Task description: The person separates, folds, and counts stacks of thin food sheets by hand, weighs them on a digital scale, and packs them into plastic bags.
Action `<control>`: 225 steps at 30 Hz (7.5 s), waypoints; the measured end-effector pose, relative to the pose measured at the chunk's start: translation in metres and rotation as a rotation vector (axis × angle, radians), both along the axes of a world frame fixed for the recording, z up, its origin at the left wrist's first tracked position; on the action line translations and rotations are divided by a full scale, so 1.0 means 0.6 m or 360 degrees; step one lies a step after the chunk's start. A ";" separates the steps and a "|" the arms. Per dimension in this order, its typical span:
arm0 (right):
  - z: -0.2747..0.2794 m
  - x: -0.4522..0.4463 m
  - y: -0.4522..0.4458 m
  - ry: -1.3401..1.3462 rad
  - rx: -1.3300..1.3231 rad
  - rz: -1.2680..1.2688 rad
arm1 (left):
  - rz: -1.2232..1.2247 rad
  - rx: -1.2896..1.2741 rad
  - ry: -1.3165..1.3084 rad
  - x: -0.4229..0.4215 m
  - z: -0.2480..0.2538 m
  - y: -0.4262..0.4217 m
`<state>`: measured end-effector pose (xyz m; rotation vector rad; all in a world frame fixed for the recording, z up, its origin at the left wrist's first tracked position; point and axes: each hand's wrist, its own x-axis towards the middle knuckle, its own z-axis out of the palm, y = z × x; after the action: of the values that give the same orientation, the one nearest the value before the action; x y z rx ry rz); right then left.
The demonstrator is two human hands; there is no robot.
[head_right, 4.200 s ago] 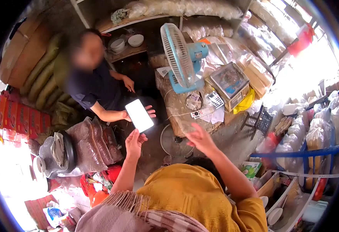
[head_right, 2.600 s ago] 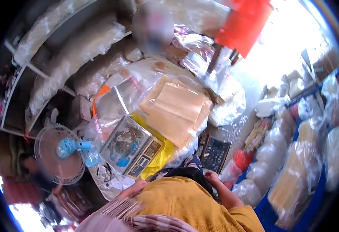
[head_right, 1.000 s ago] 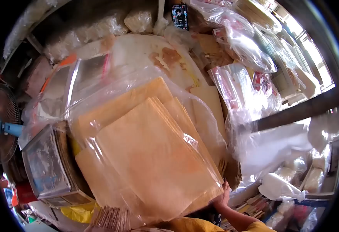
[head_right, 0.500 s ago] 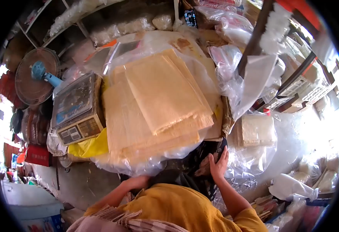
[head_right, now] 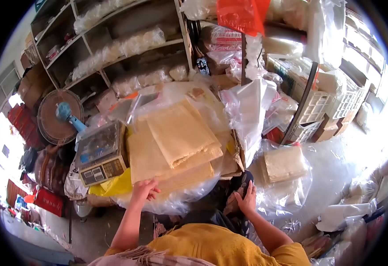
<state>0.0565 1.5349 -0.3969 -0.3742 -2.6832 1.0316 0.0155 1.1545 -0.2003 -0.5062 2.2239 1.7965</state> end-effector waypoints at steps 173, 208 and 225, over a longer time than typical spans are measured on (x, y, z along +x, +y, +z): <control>0.536 -0.316 -0.340 0.0587 -0.1040 0.1160 | 0.0170 0.0819 0.1029 -0.207 0.197 -0.063; 0.317 -0.194 -0.286 -0.1556 -0.1214 0.2004 | -0.0928 -0.2089 0.2078 -0.072 0.008 -0.147; 0.322 -0.219 -0.309 -0.1247 -0.1403 0.1720 | -0.0465 -0.1379 0.2222 -0.091 0.023 -0.147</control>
<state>-0.0752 1.3493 -0.2036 0.8487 -2.7940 2.8754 -0.0392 1.0665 -0.1863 1.3440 3.5691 0.8970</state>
